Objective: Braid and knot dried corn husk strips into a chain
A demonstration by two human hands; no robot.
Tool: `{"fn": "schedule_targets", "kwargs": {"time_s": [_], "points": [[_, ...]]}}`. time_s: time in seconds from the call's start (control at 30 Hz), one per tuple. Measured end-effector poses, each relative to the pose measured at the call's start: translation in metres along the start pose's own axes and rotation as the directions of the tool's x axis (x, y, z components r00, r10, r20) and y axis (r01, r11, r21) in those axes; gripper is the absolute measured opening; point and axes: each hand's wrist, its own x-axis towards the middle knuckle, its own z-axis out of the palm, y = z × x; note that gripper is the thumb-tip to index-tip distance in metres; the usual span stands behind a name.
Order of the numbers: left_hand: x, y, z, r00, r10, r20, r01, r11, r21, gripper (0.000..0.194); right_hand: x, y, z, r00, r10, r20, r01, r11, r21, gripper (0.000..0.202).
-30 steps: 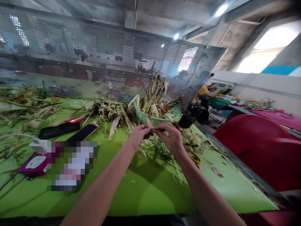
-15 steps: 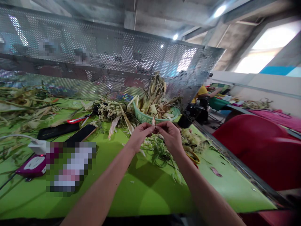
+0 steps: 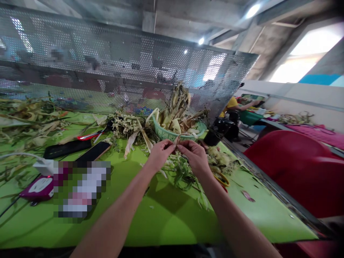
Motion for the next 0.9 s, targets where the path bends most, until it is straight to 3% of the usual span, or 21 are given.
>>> {"fn": "schedule_targets", "kwargs": {"time_s": [0.2, 0.33, 0.43, 0.53, 0.67, 0.77, 0.9], "points": [[0.001, 0.0005, -0.0033, 1.0, 0.01, -0.004, -0.009, 0.986, 0.169, 0.015, -0.0039, -0.0041, 0.0019, 0.993, -0.114, -0.029, 0.109, 0.983, -0.149, 0.018], [0.0022, -0.0014, -0.0009, 0.992, -0.128, -0.017, 0.127, 0.99, -0.053, 0.015, -0.0065, -0.0055, 0.003, 0.979, -0.204, -0.018, 0.192, 0.944, -0.268, 0.019], [0.0012, -0.0002, 0.0017, 0.975, -0.224, -0.002, 0.218, 0.951, -0.22, 0.019, -0.0052, -0.0017, 0.0042, 0.99, -0.14, -0.031, 0.134, 0.98, -0.147, 0.02], [-0.0003, 0.0033, 0.0017, 0.981, -0.193, 0.005, 0.19, 0.958, -0.215, 0.024, -0.0035, 0.0017, 0.0045, 0.996, -0.079, -0.05, 0.078, 0.997, -0.025, 0.019], [0.0005, 0.0046, -0.0015, 0.995, -0.095, -0.021, 0.09, 0.984, -0.156, 0.02, -0.0042, 0.0031, 0.0039, 0.997, -0.073, -0.013, 0.072, 0.996, -0.042, 0.02], [0.0025, 0.004, -0.003, 0.984, -0.166, -0.07, 0.145, 0.961, -0.236, 0.02, -0.0052, 0.002, 0.003, 0.995, -0.102, 0.004, 0.102, 0.988, -0.116, 0.02], [0.0038, 0.0034, -0.004, 0.954, -0.281, -0.107, 0.232, 0.914, -0.332, 0.016, -0.0063, -0.0033, 0.0017, 0.957, -0.287, -0.041, 0.267, 0.927, -0.262, 0.015]]}}
